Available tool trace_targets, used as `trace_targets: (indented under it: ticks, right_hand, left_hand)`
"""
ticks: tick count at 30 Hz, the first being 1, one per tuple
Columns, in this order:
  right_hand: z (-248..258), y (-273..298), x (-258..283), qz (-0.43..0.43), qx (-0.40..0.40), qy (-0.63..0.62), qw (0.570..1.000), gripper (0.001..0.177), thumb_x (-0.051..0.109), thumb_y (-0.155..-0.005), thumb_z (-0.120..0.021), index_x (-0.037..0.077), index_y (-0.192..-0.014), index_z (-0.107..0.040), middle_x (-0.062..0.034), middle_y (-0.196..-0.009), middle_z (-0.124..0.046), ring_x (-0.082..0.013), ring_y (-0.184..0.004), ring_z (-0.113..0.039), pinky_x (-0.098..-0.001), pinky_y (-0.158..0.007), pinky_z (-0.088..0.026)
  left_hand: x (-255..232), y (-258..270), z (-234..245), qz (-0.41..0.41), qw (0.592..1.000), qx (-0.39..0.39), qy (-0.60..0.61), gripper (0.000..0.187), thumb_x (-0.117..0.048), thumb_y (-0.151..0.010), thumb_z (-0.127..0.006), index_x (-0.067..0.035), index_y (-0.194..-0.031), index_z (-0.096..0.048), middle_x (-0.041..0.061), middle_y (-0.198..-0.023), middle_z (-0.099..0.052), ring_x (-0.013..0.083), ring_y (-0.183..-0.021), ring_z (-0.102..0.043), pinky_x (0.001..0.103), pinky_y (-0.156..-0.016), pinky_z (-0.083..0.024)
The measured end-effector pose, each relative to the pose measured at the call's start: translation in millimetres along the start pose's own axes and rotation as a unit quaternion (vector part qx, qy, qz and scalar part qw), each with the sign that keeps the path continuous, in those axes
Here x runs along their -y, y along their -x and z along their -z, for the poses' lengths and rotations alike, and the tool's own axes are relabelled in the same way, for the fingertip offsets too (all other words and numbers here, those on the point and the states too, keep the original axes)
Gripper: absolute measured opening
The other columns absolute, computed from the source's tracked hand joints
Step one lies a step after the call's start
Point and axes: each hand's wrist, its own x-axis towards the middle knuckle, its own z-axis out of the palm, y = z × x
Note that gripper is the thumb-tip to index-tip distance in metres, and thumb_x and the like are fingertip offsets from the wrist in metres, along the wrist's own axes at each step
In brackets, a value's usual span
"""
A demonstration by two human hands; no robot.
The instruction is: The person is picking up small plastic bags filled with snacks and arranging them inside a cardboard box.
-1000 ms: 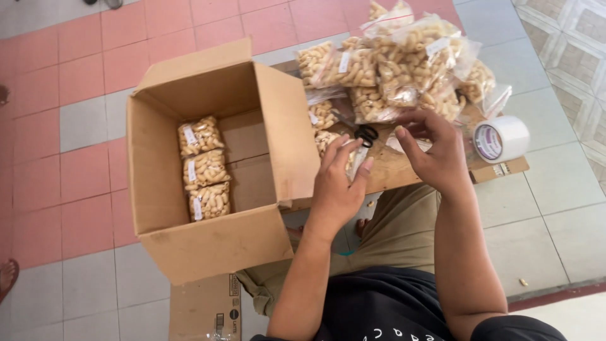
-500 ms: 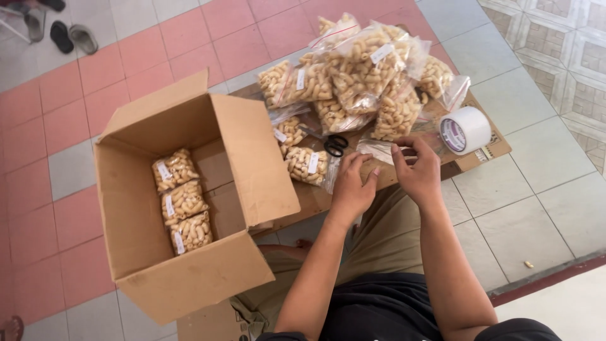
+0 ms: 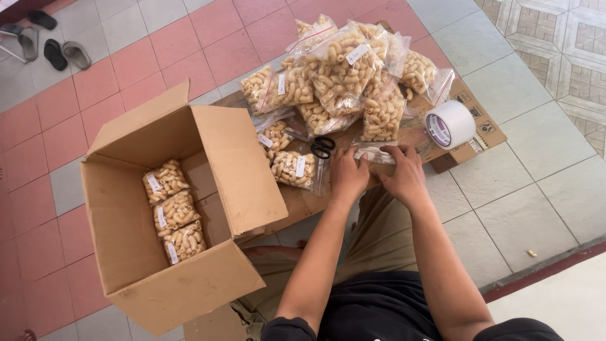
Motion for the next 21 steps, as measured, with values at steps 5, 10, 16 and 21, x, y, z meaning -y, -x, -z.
trace_targets:
  ticks: [5, 10, 16, 21]
  right_hand:
    - [-23, -10, -31, 0.071, -0.078, -0.037, 0.994, 0.035, 0.016, -0.08, -0.081, 0.021, -0.114, -0.074, -0.0136, -0.12, -0.063, -0.0413, -0.114, -0.063, -0.0499, -0.1, -0.051]
    - [4, 6, -5, 0.166, -0.124, -0.05, 0.977, 0.016, 0.019, -0.086, -0.08, 0.024, -0.101, -0.078, -0.0045, -0.117, -0.07, -0.035, -0.106, -0.064, -0.0451, -0.094, -0.052]
    - [17, 21, 22, 0.209, 0.063, -0.136, 0.966, 0.089, 0.035, -0.052, -0.099, 0.012, -0.132, -0.067, -0.0219, -0.149, -0.052, -0.0508, -0.139, -0.045, -0.0613, -0.116, -0.036]
    - [-8, 7, 1, 0.274, -0.112, -0.176, 0.939, 0.027, 0.0, -0.082, -0.078, 0.018, -0.102, -0.08, -0.0057, -0.106, -0.076, -0.0316, -0.107, -0.072, -0.0438, -0.098, -0.054]
  left_hand:
    - [-13, 16, 15, -0.017, 0.998, -0.019, 0.05, 0.039, -0.03, -0.101, -0.055, -0.003, -0.123, -0.071, 0.018, -0.123, -0.064, 0.0397, -0.121, -0.06, 0.049, -0.105, -0.047]
    - [-24, 43, 40, -0.011, 0.988, -0.021, 0.153, 0.035, -0.026, -0.101, -0.056, -0.002, -0.12, -0.073, 0.019, -0.118, -0.067, 0.0386, -0.12, -0.063, 0.047, -0.102, -0.049]
    - [-13, 59, 56, 0.031, 0.933, 0.009, 0.359, 0.035, -0.022, -0.104, -0.058, -0.003, -0.129, -0.072, 0.013, -0.121, -0.071, 0.0164, -0.119, -0.059, 0.035, -0.094, -0.052]
    - [-1, 73, 65, 0.018, 0.891, 0.006, 0.454, 0.033, -0.018, -0.106, -0.059, -0.001, -0.131, -0.07, 0.009, -0.119, -0.068, 0.0107, -0.108, -0.054, 0.024, -0.09, -0.053]
